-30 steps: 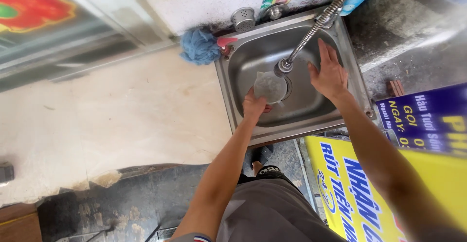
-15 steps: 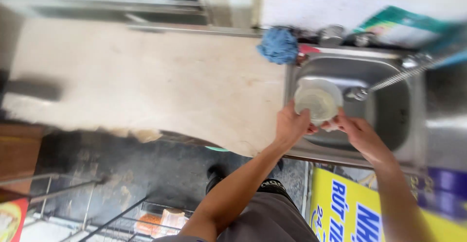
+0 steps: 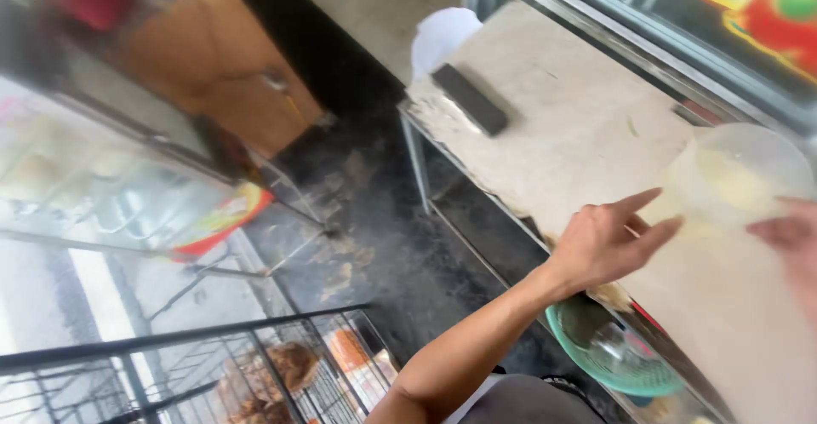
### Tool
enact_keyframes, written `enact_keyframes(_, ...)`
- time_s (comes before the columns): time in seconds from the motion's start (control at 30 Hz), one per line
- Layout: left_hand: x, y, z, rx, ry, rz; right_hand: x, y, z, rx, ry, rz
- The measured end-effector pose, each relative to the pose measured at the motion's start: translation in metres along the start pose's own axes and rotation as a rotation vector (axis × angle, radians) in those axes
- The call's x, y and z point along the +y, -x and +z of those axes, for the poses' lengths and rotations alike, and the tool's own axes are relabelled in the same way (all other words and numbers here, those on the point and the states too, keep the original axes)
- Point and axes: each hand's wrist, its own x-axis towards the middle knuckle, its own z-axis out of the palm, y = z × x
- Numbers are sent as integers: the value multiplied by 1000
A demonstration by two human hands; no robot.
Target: Repeatedly fill a measuring pitcher with water from a sink and pour it into a large pot on an induction cooktop.
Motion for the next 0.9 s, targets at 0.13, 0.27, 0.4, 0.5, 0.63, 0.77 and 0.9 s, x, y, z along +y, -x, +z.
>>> enact_keyframes(0.13,-29,5,-155,172,89,-136,-58,-78,211,-79,-172,-37)
enact_keyframes(0.27,-62,-3,-271,360,89,-201,-131,-150,379,-188,-256,-32)
enact_keyframes(0.4,-113,-24,-384,426,33,-308,-138,-281,515,-275,-305,3)
enact_keyframes(0.5,-144,-47,-476,399,-3,-365,-115,-405,619,-400,-336,-42)
enact_keyframes(0.63,-186,-84,-584,480,-67,-402,-109,-552,753,-489,-404,-73)
enact_keyframes(0.77,-234,-114,-672,610,-6,-432,-164,-604,884,-562,-463,-54)
enact_keyframes(0.9,-302,-154,-753,613,229,-583,-209,-637,1012,-489,-546,-11)
